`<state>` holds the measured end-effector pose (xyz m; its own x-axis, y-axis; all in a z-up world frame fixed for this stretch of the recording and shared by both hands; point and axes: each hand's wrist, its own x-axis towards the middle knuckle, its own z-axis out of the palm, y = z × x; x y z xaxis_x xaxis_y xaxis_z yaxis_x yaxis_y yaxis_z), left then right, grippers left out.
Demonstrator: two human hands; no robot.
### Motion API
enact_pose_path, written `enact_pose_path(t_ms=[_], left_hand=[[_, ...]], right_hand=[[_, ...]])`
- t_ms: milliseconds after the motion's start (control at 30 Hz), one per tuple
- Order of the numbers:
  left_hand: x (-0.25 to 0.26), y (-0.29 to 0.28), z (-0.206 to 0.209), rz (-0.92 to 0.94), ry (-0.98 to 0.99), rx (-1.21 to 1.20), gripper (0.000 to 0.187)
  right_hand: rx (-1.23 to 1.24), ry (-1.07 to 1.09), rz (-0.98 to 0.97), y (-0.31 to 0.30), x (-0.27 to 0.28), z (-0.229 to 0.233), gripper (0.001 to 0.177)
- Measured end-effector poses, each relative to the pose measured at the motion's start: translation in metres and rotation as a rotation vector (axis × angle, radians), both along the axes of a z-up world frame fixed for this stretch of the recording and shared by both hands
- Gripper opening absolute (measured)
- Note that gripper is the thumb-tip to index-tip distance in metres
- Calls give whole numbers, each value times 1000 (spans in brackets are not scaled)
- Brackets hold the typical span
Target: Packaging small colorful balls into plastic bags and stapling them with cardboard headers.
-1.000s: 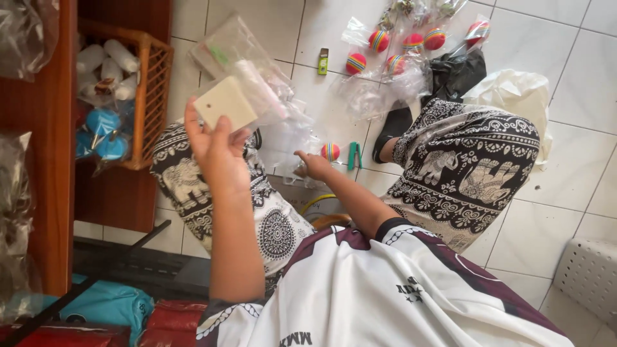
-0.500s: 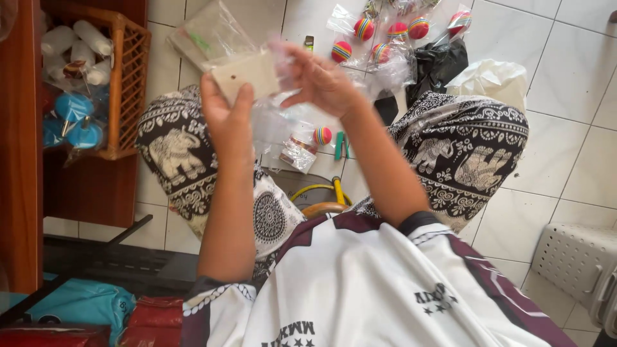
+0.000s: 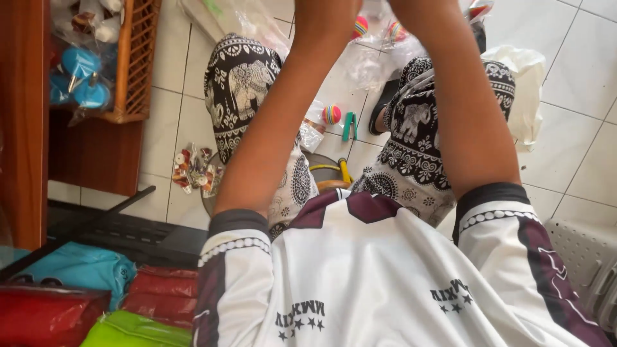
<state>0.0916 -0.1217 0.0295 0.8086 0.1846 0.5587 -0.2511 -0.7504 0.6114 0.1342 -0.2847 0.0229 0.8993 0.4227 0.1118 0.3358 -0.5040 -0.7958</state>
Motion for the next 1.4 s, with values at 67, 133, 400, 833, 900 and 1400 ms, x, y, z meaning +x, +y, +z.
enact_pose_path(t_ms=[67, 133, 400, 833, 900, 1400], left_hand=[[7, -2, 0, -34, 16, 2, 14], [11, -5, -1, -77, 53, 6, 12], [55, 6, -33, -125, 517, -315, 22], [51, -14, -30, -203, 490, -1208, 22], [49, -13, -33, -278, 447, -1258, 17], [58, 19, -32, -1, 118, -631, 7]], right_hand=[[-72, -92, -45, -6, 5, 0, 9], [-221, -269, -106, -15, 6, 0, 10], [-429, -514, -194, -2, 28, 12, 27], [98, 480, -118, 1, 53, 28, 16], [158, 461, -78, -2, 53, 23, 17], [-159, -76, -227, 16, 36, -12, 25]])
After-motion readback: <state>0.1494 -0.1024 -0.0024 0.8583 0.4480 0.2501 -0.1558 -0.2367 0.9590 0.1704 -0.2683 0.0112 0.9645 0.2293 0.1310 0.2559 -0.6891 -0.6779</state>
